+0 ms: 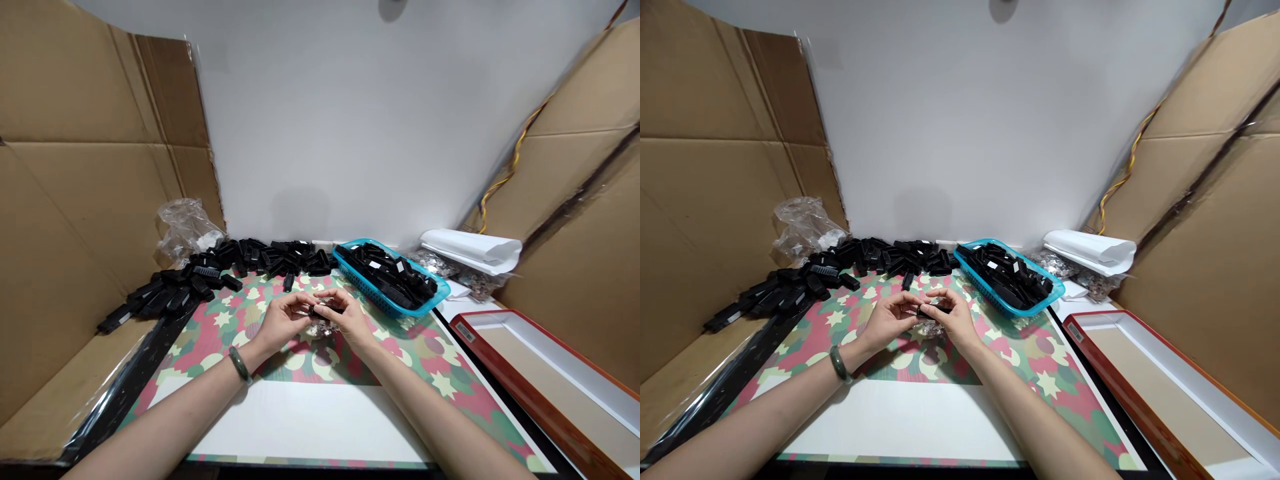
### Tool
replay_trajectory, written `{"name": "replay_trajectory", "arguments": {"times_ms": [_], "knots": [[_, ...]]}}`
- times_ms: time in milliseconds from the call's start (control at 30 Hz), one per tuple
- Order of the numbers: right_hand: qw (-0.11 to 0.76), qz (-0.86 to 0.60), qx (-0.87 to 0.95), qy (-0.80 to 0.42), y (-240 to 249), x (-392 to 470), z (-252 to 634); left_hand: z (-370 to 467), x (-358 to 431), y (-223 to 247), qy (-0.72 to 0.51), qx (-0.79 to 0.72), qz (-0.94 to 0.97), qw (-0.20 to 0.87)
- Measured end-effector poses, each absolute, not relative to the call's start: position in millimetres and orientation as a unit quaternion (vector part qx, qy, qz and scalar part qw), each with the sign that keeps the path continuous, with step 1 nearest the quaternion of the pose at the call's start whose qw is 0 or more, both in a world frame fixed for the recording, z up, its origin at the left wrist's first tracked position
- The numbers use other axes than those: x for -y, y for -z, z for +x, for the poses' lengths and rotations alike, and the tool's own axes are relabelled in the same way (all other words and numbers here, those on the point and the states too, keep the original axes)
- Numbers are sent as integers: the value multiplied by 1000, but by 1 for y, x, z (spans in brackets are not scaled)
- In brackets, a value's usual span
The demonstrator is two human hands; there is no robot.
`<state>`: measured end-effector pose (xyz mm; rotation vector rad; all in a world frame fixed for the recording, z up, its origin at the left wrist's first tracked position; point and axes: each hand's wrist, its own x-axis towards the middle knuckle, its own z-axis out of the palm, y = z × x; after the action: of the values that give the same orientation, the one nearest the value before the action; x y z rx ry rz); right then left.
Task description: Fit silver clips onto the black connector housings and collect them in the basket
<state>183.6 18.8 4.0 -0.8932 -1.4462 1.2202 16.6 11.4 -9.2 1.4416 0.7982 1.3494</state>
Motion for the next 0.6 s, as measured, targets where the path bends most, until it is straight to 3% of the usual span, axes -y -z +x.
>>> {"name": "replay_trajectory", "arguments": {"times_ms": [267,600], "knots": [[556,-345,658,-371,-1,-18,182,9,-10,-5,-501,-336,470,644],[561,-317,728,-236,0,-12,180,5,-12,-6,-465,-334,472,671]]}}
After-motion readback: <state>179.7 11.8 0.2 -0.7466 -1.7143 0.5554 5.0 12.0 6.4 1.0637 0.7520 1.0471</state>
